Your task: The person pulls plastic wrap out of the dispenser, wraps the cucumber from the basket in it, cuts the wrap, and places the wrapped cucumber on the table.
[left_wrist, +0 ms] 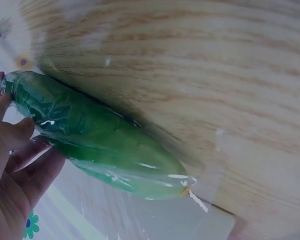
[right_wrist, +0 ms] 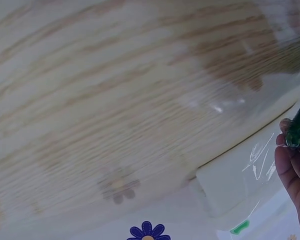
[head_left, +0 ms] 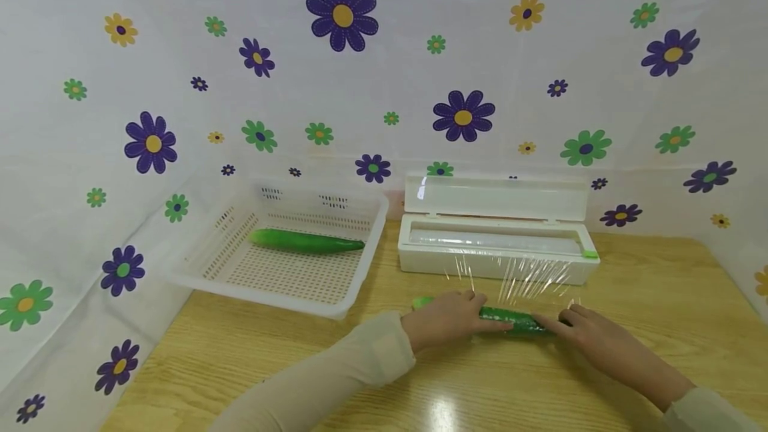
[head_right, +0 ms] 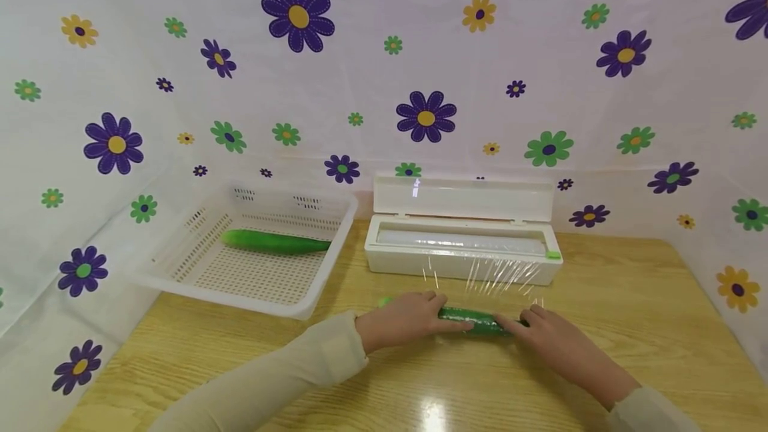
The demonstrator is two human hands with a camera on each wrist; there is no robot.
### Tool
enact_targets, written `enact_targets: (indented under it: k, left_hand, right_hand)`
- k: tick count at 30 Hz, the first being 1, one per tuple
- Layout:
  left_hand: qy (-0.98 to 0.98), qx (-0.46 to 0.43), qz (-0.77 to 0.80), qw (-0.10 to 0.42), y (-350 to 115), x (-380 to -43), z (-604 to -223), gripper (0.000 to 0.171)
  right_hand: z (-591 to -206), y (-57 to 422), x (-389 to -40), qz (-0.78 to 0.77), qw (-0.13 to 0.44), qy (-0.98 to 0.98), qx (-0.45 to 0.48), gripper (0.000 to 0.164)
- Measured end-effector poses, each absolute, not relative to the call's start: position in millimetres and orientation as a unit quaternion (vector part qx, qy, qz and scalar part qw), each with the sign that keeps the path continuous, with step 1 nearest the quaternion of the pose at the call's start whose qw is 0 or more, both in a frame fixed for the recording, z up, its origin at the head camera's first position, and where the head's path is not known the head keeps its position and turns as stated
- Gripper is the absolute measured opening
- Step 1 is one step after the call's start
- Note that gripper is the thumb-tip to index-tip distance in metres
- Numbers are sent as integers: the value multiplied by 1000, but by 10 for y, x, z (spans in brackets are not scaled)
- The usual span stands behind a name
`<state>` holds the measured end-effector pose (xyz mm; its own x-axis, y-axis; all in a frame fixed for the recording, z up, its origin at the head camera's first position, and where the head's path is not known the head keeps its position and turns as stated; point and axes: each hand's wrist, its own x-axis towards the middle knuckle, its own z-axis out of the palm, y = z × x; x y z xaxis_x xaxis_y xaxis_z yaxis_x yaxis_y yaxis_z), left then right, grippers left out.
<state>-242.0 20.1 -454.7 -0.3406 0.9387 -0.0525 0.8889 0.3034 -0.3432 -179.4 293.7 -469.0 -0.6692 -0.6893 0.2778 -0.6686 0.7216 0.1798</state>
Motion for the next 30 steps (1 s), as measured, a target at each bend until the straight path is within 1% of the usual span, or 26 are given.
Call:
enact_targets:
  k: [4, 9, 10, 13, 15, 16, 17, 20, 22, 23, 27, 30]
  left_hand:
    - [-800, -566, 178, 94, 211, -2438, -4543, 59]
    - [-807, -555, 181, 87, 202, -2471, -4535, 57]
    - [-809, -553, 181, 83, 200, -2474, -4530, 57]
    - [-813, -550, 177, 75, 203, -2483, -4521, 59]
    - [-814, -550, 172, 74, 205, -2489, -4522, 60]
    - [-817, -548, 168, 70, 207, -2491, -4520, 60]
    - [-818, -546, 167, 68, 209, -2493, -4520, 60]
    - [-822, -541, 167, 61, 219, -2499, -4524, 59]
    - [-825, -537, 167, 53, 230, -2505, -4525, 59]
    - [-827, -536, 163, 49, 234, -2512, -4532, 58]
    - [-844, -522, 126, 21, 248, -2563, -4559, 57]
    - [-865, -496, 72, -5, 247, -2611, -4593, 51]
  right_hand:
    - [-4690, 2937, -1803, -28, 178, -912, 368, 71]
    - [-4708, 2943, -1821, -20, 173, -918, 357, 67]
    - [-4714, 2944, -1823, -20, 176, -918, 356, 56]
    - [-4714, 2938, -1820, -7, 170, -921, 350, 55]
    - [-4700, 2927, -1816, -4, 154, -927, 341, 54]
    - [-4694, 2919, -1816, -7, 151, -929, 338, 42]
    - [-4684, 2907, -1821, -13, 142, -932, 334, 50]
    - [-4675, 2864, -1833, -52, 143, -933, 326, 44]
    - [-4687, 2830, -1841, -78, 158, -929, 325, 40]
    - [-4688, 2809, -1844, -87, 161, -929, 321, 50]
    - [-4702, 2735, -1865, -108, 167, -930, 310, 44]
    - [-4703, 2693, -1887, -118, 152, -934, 300, 43]
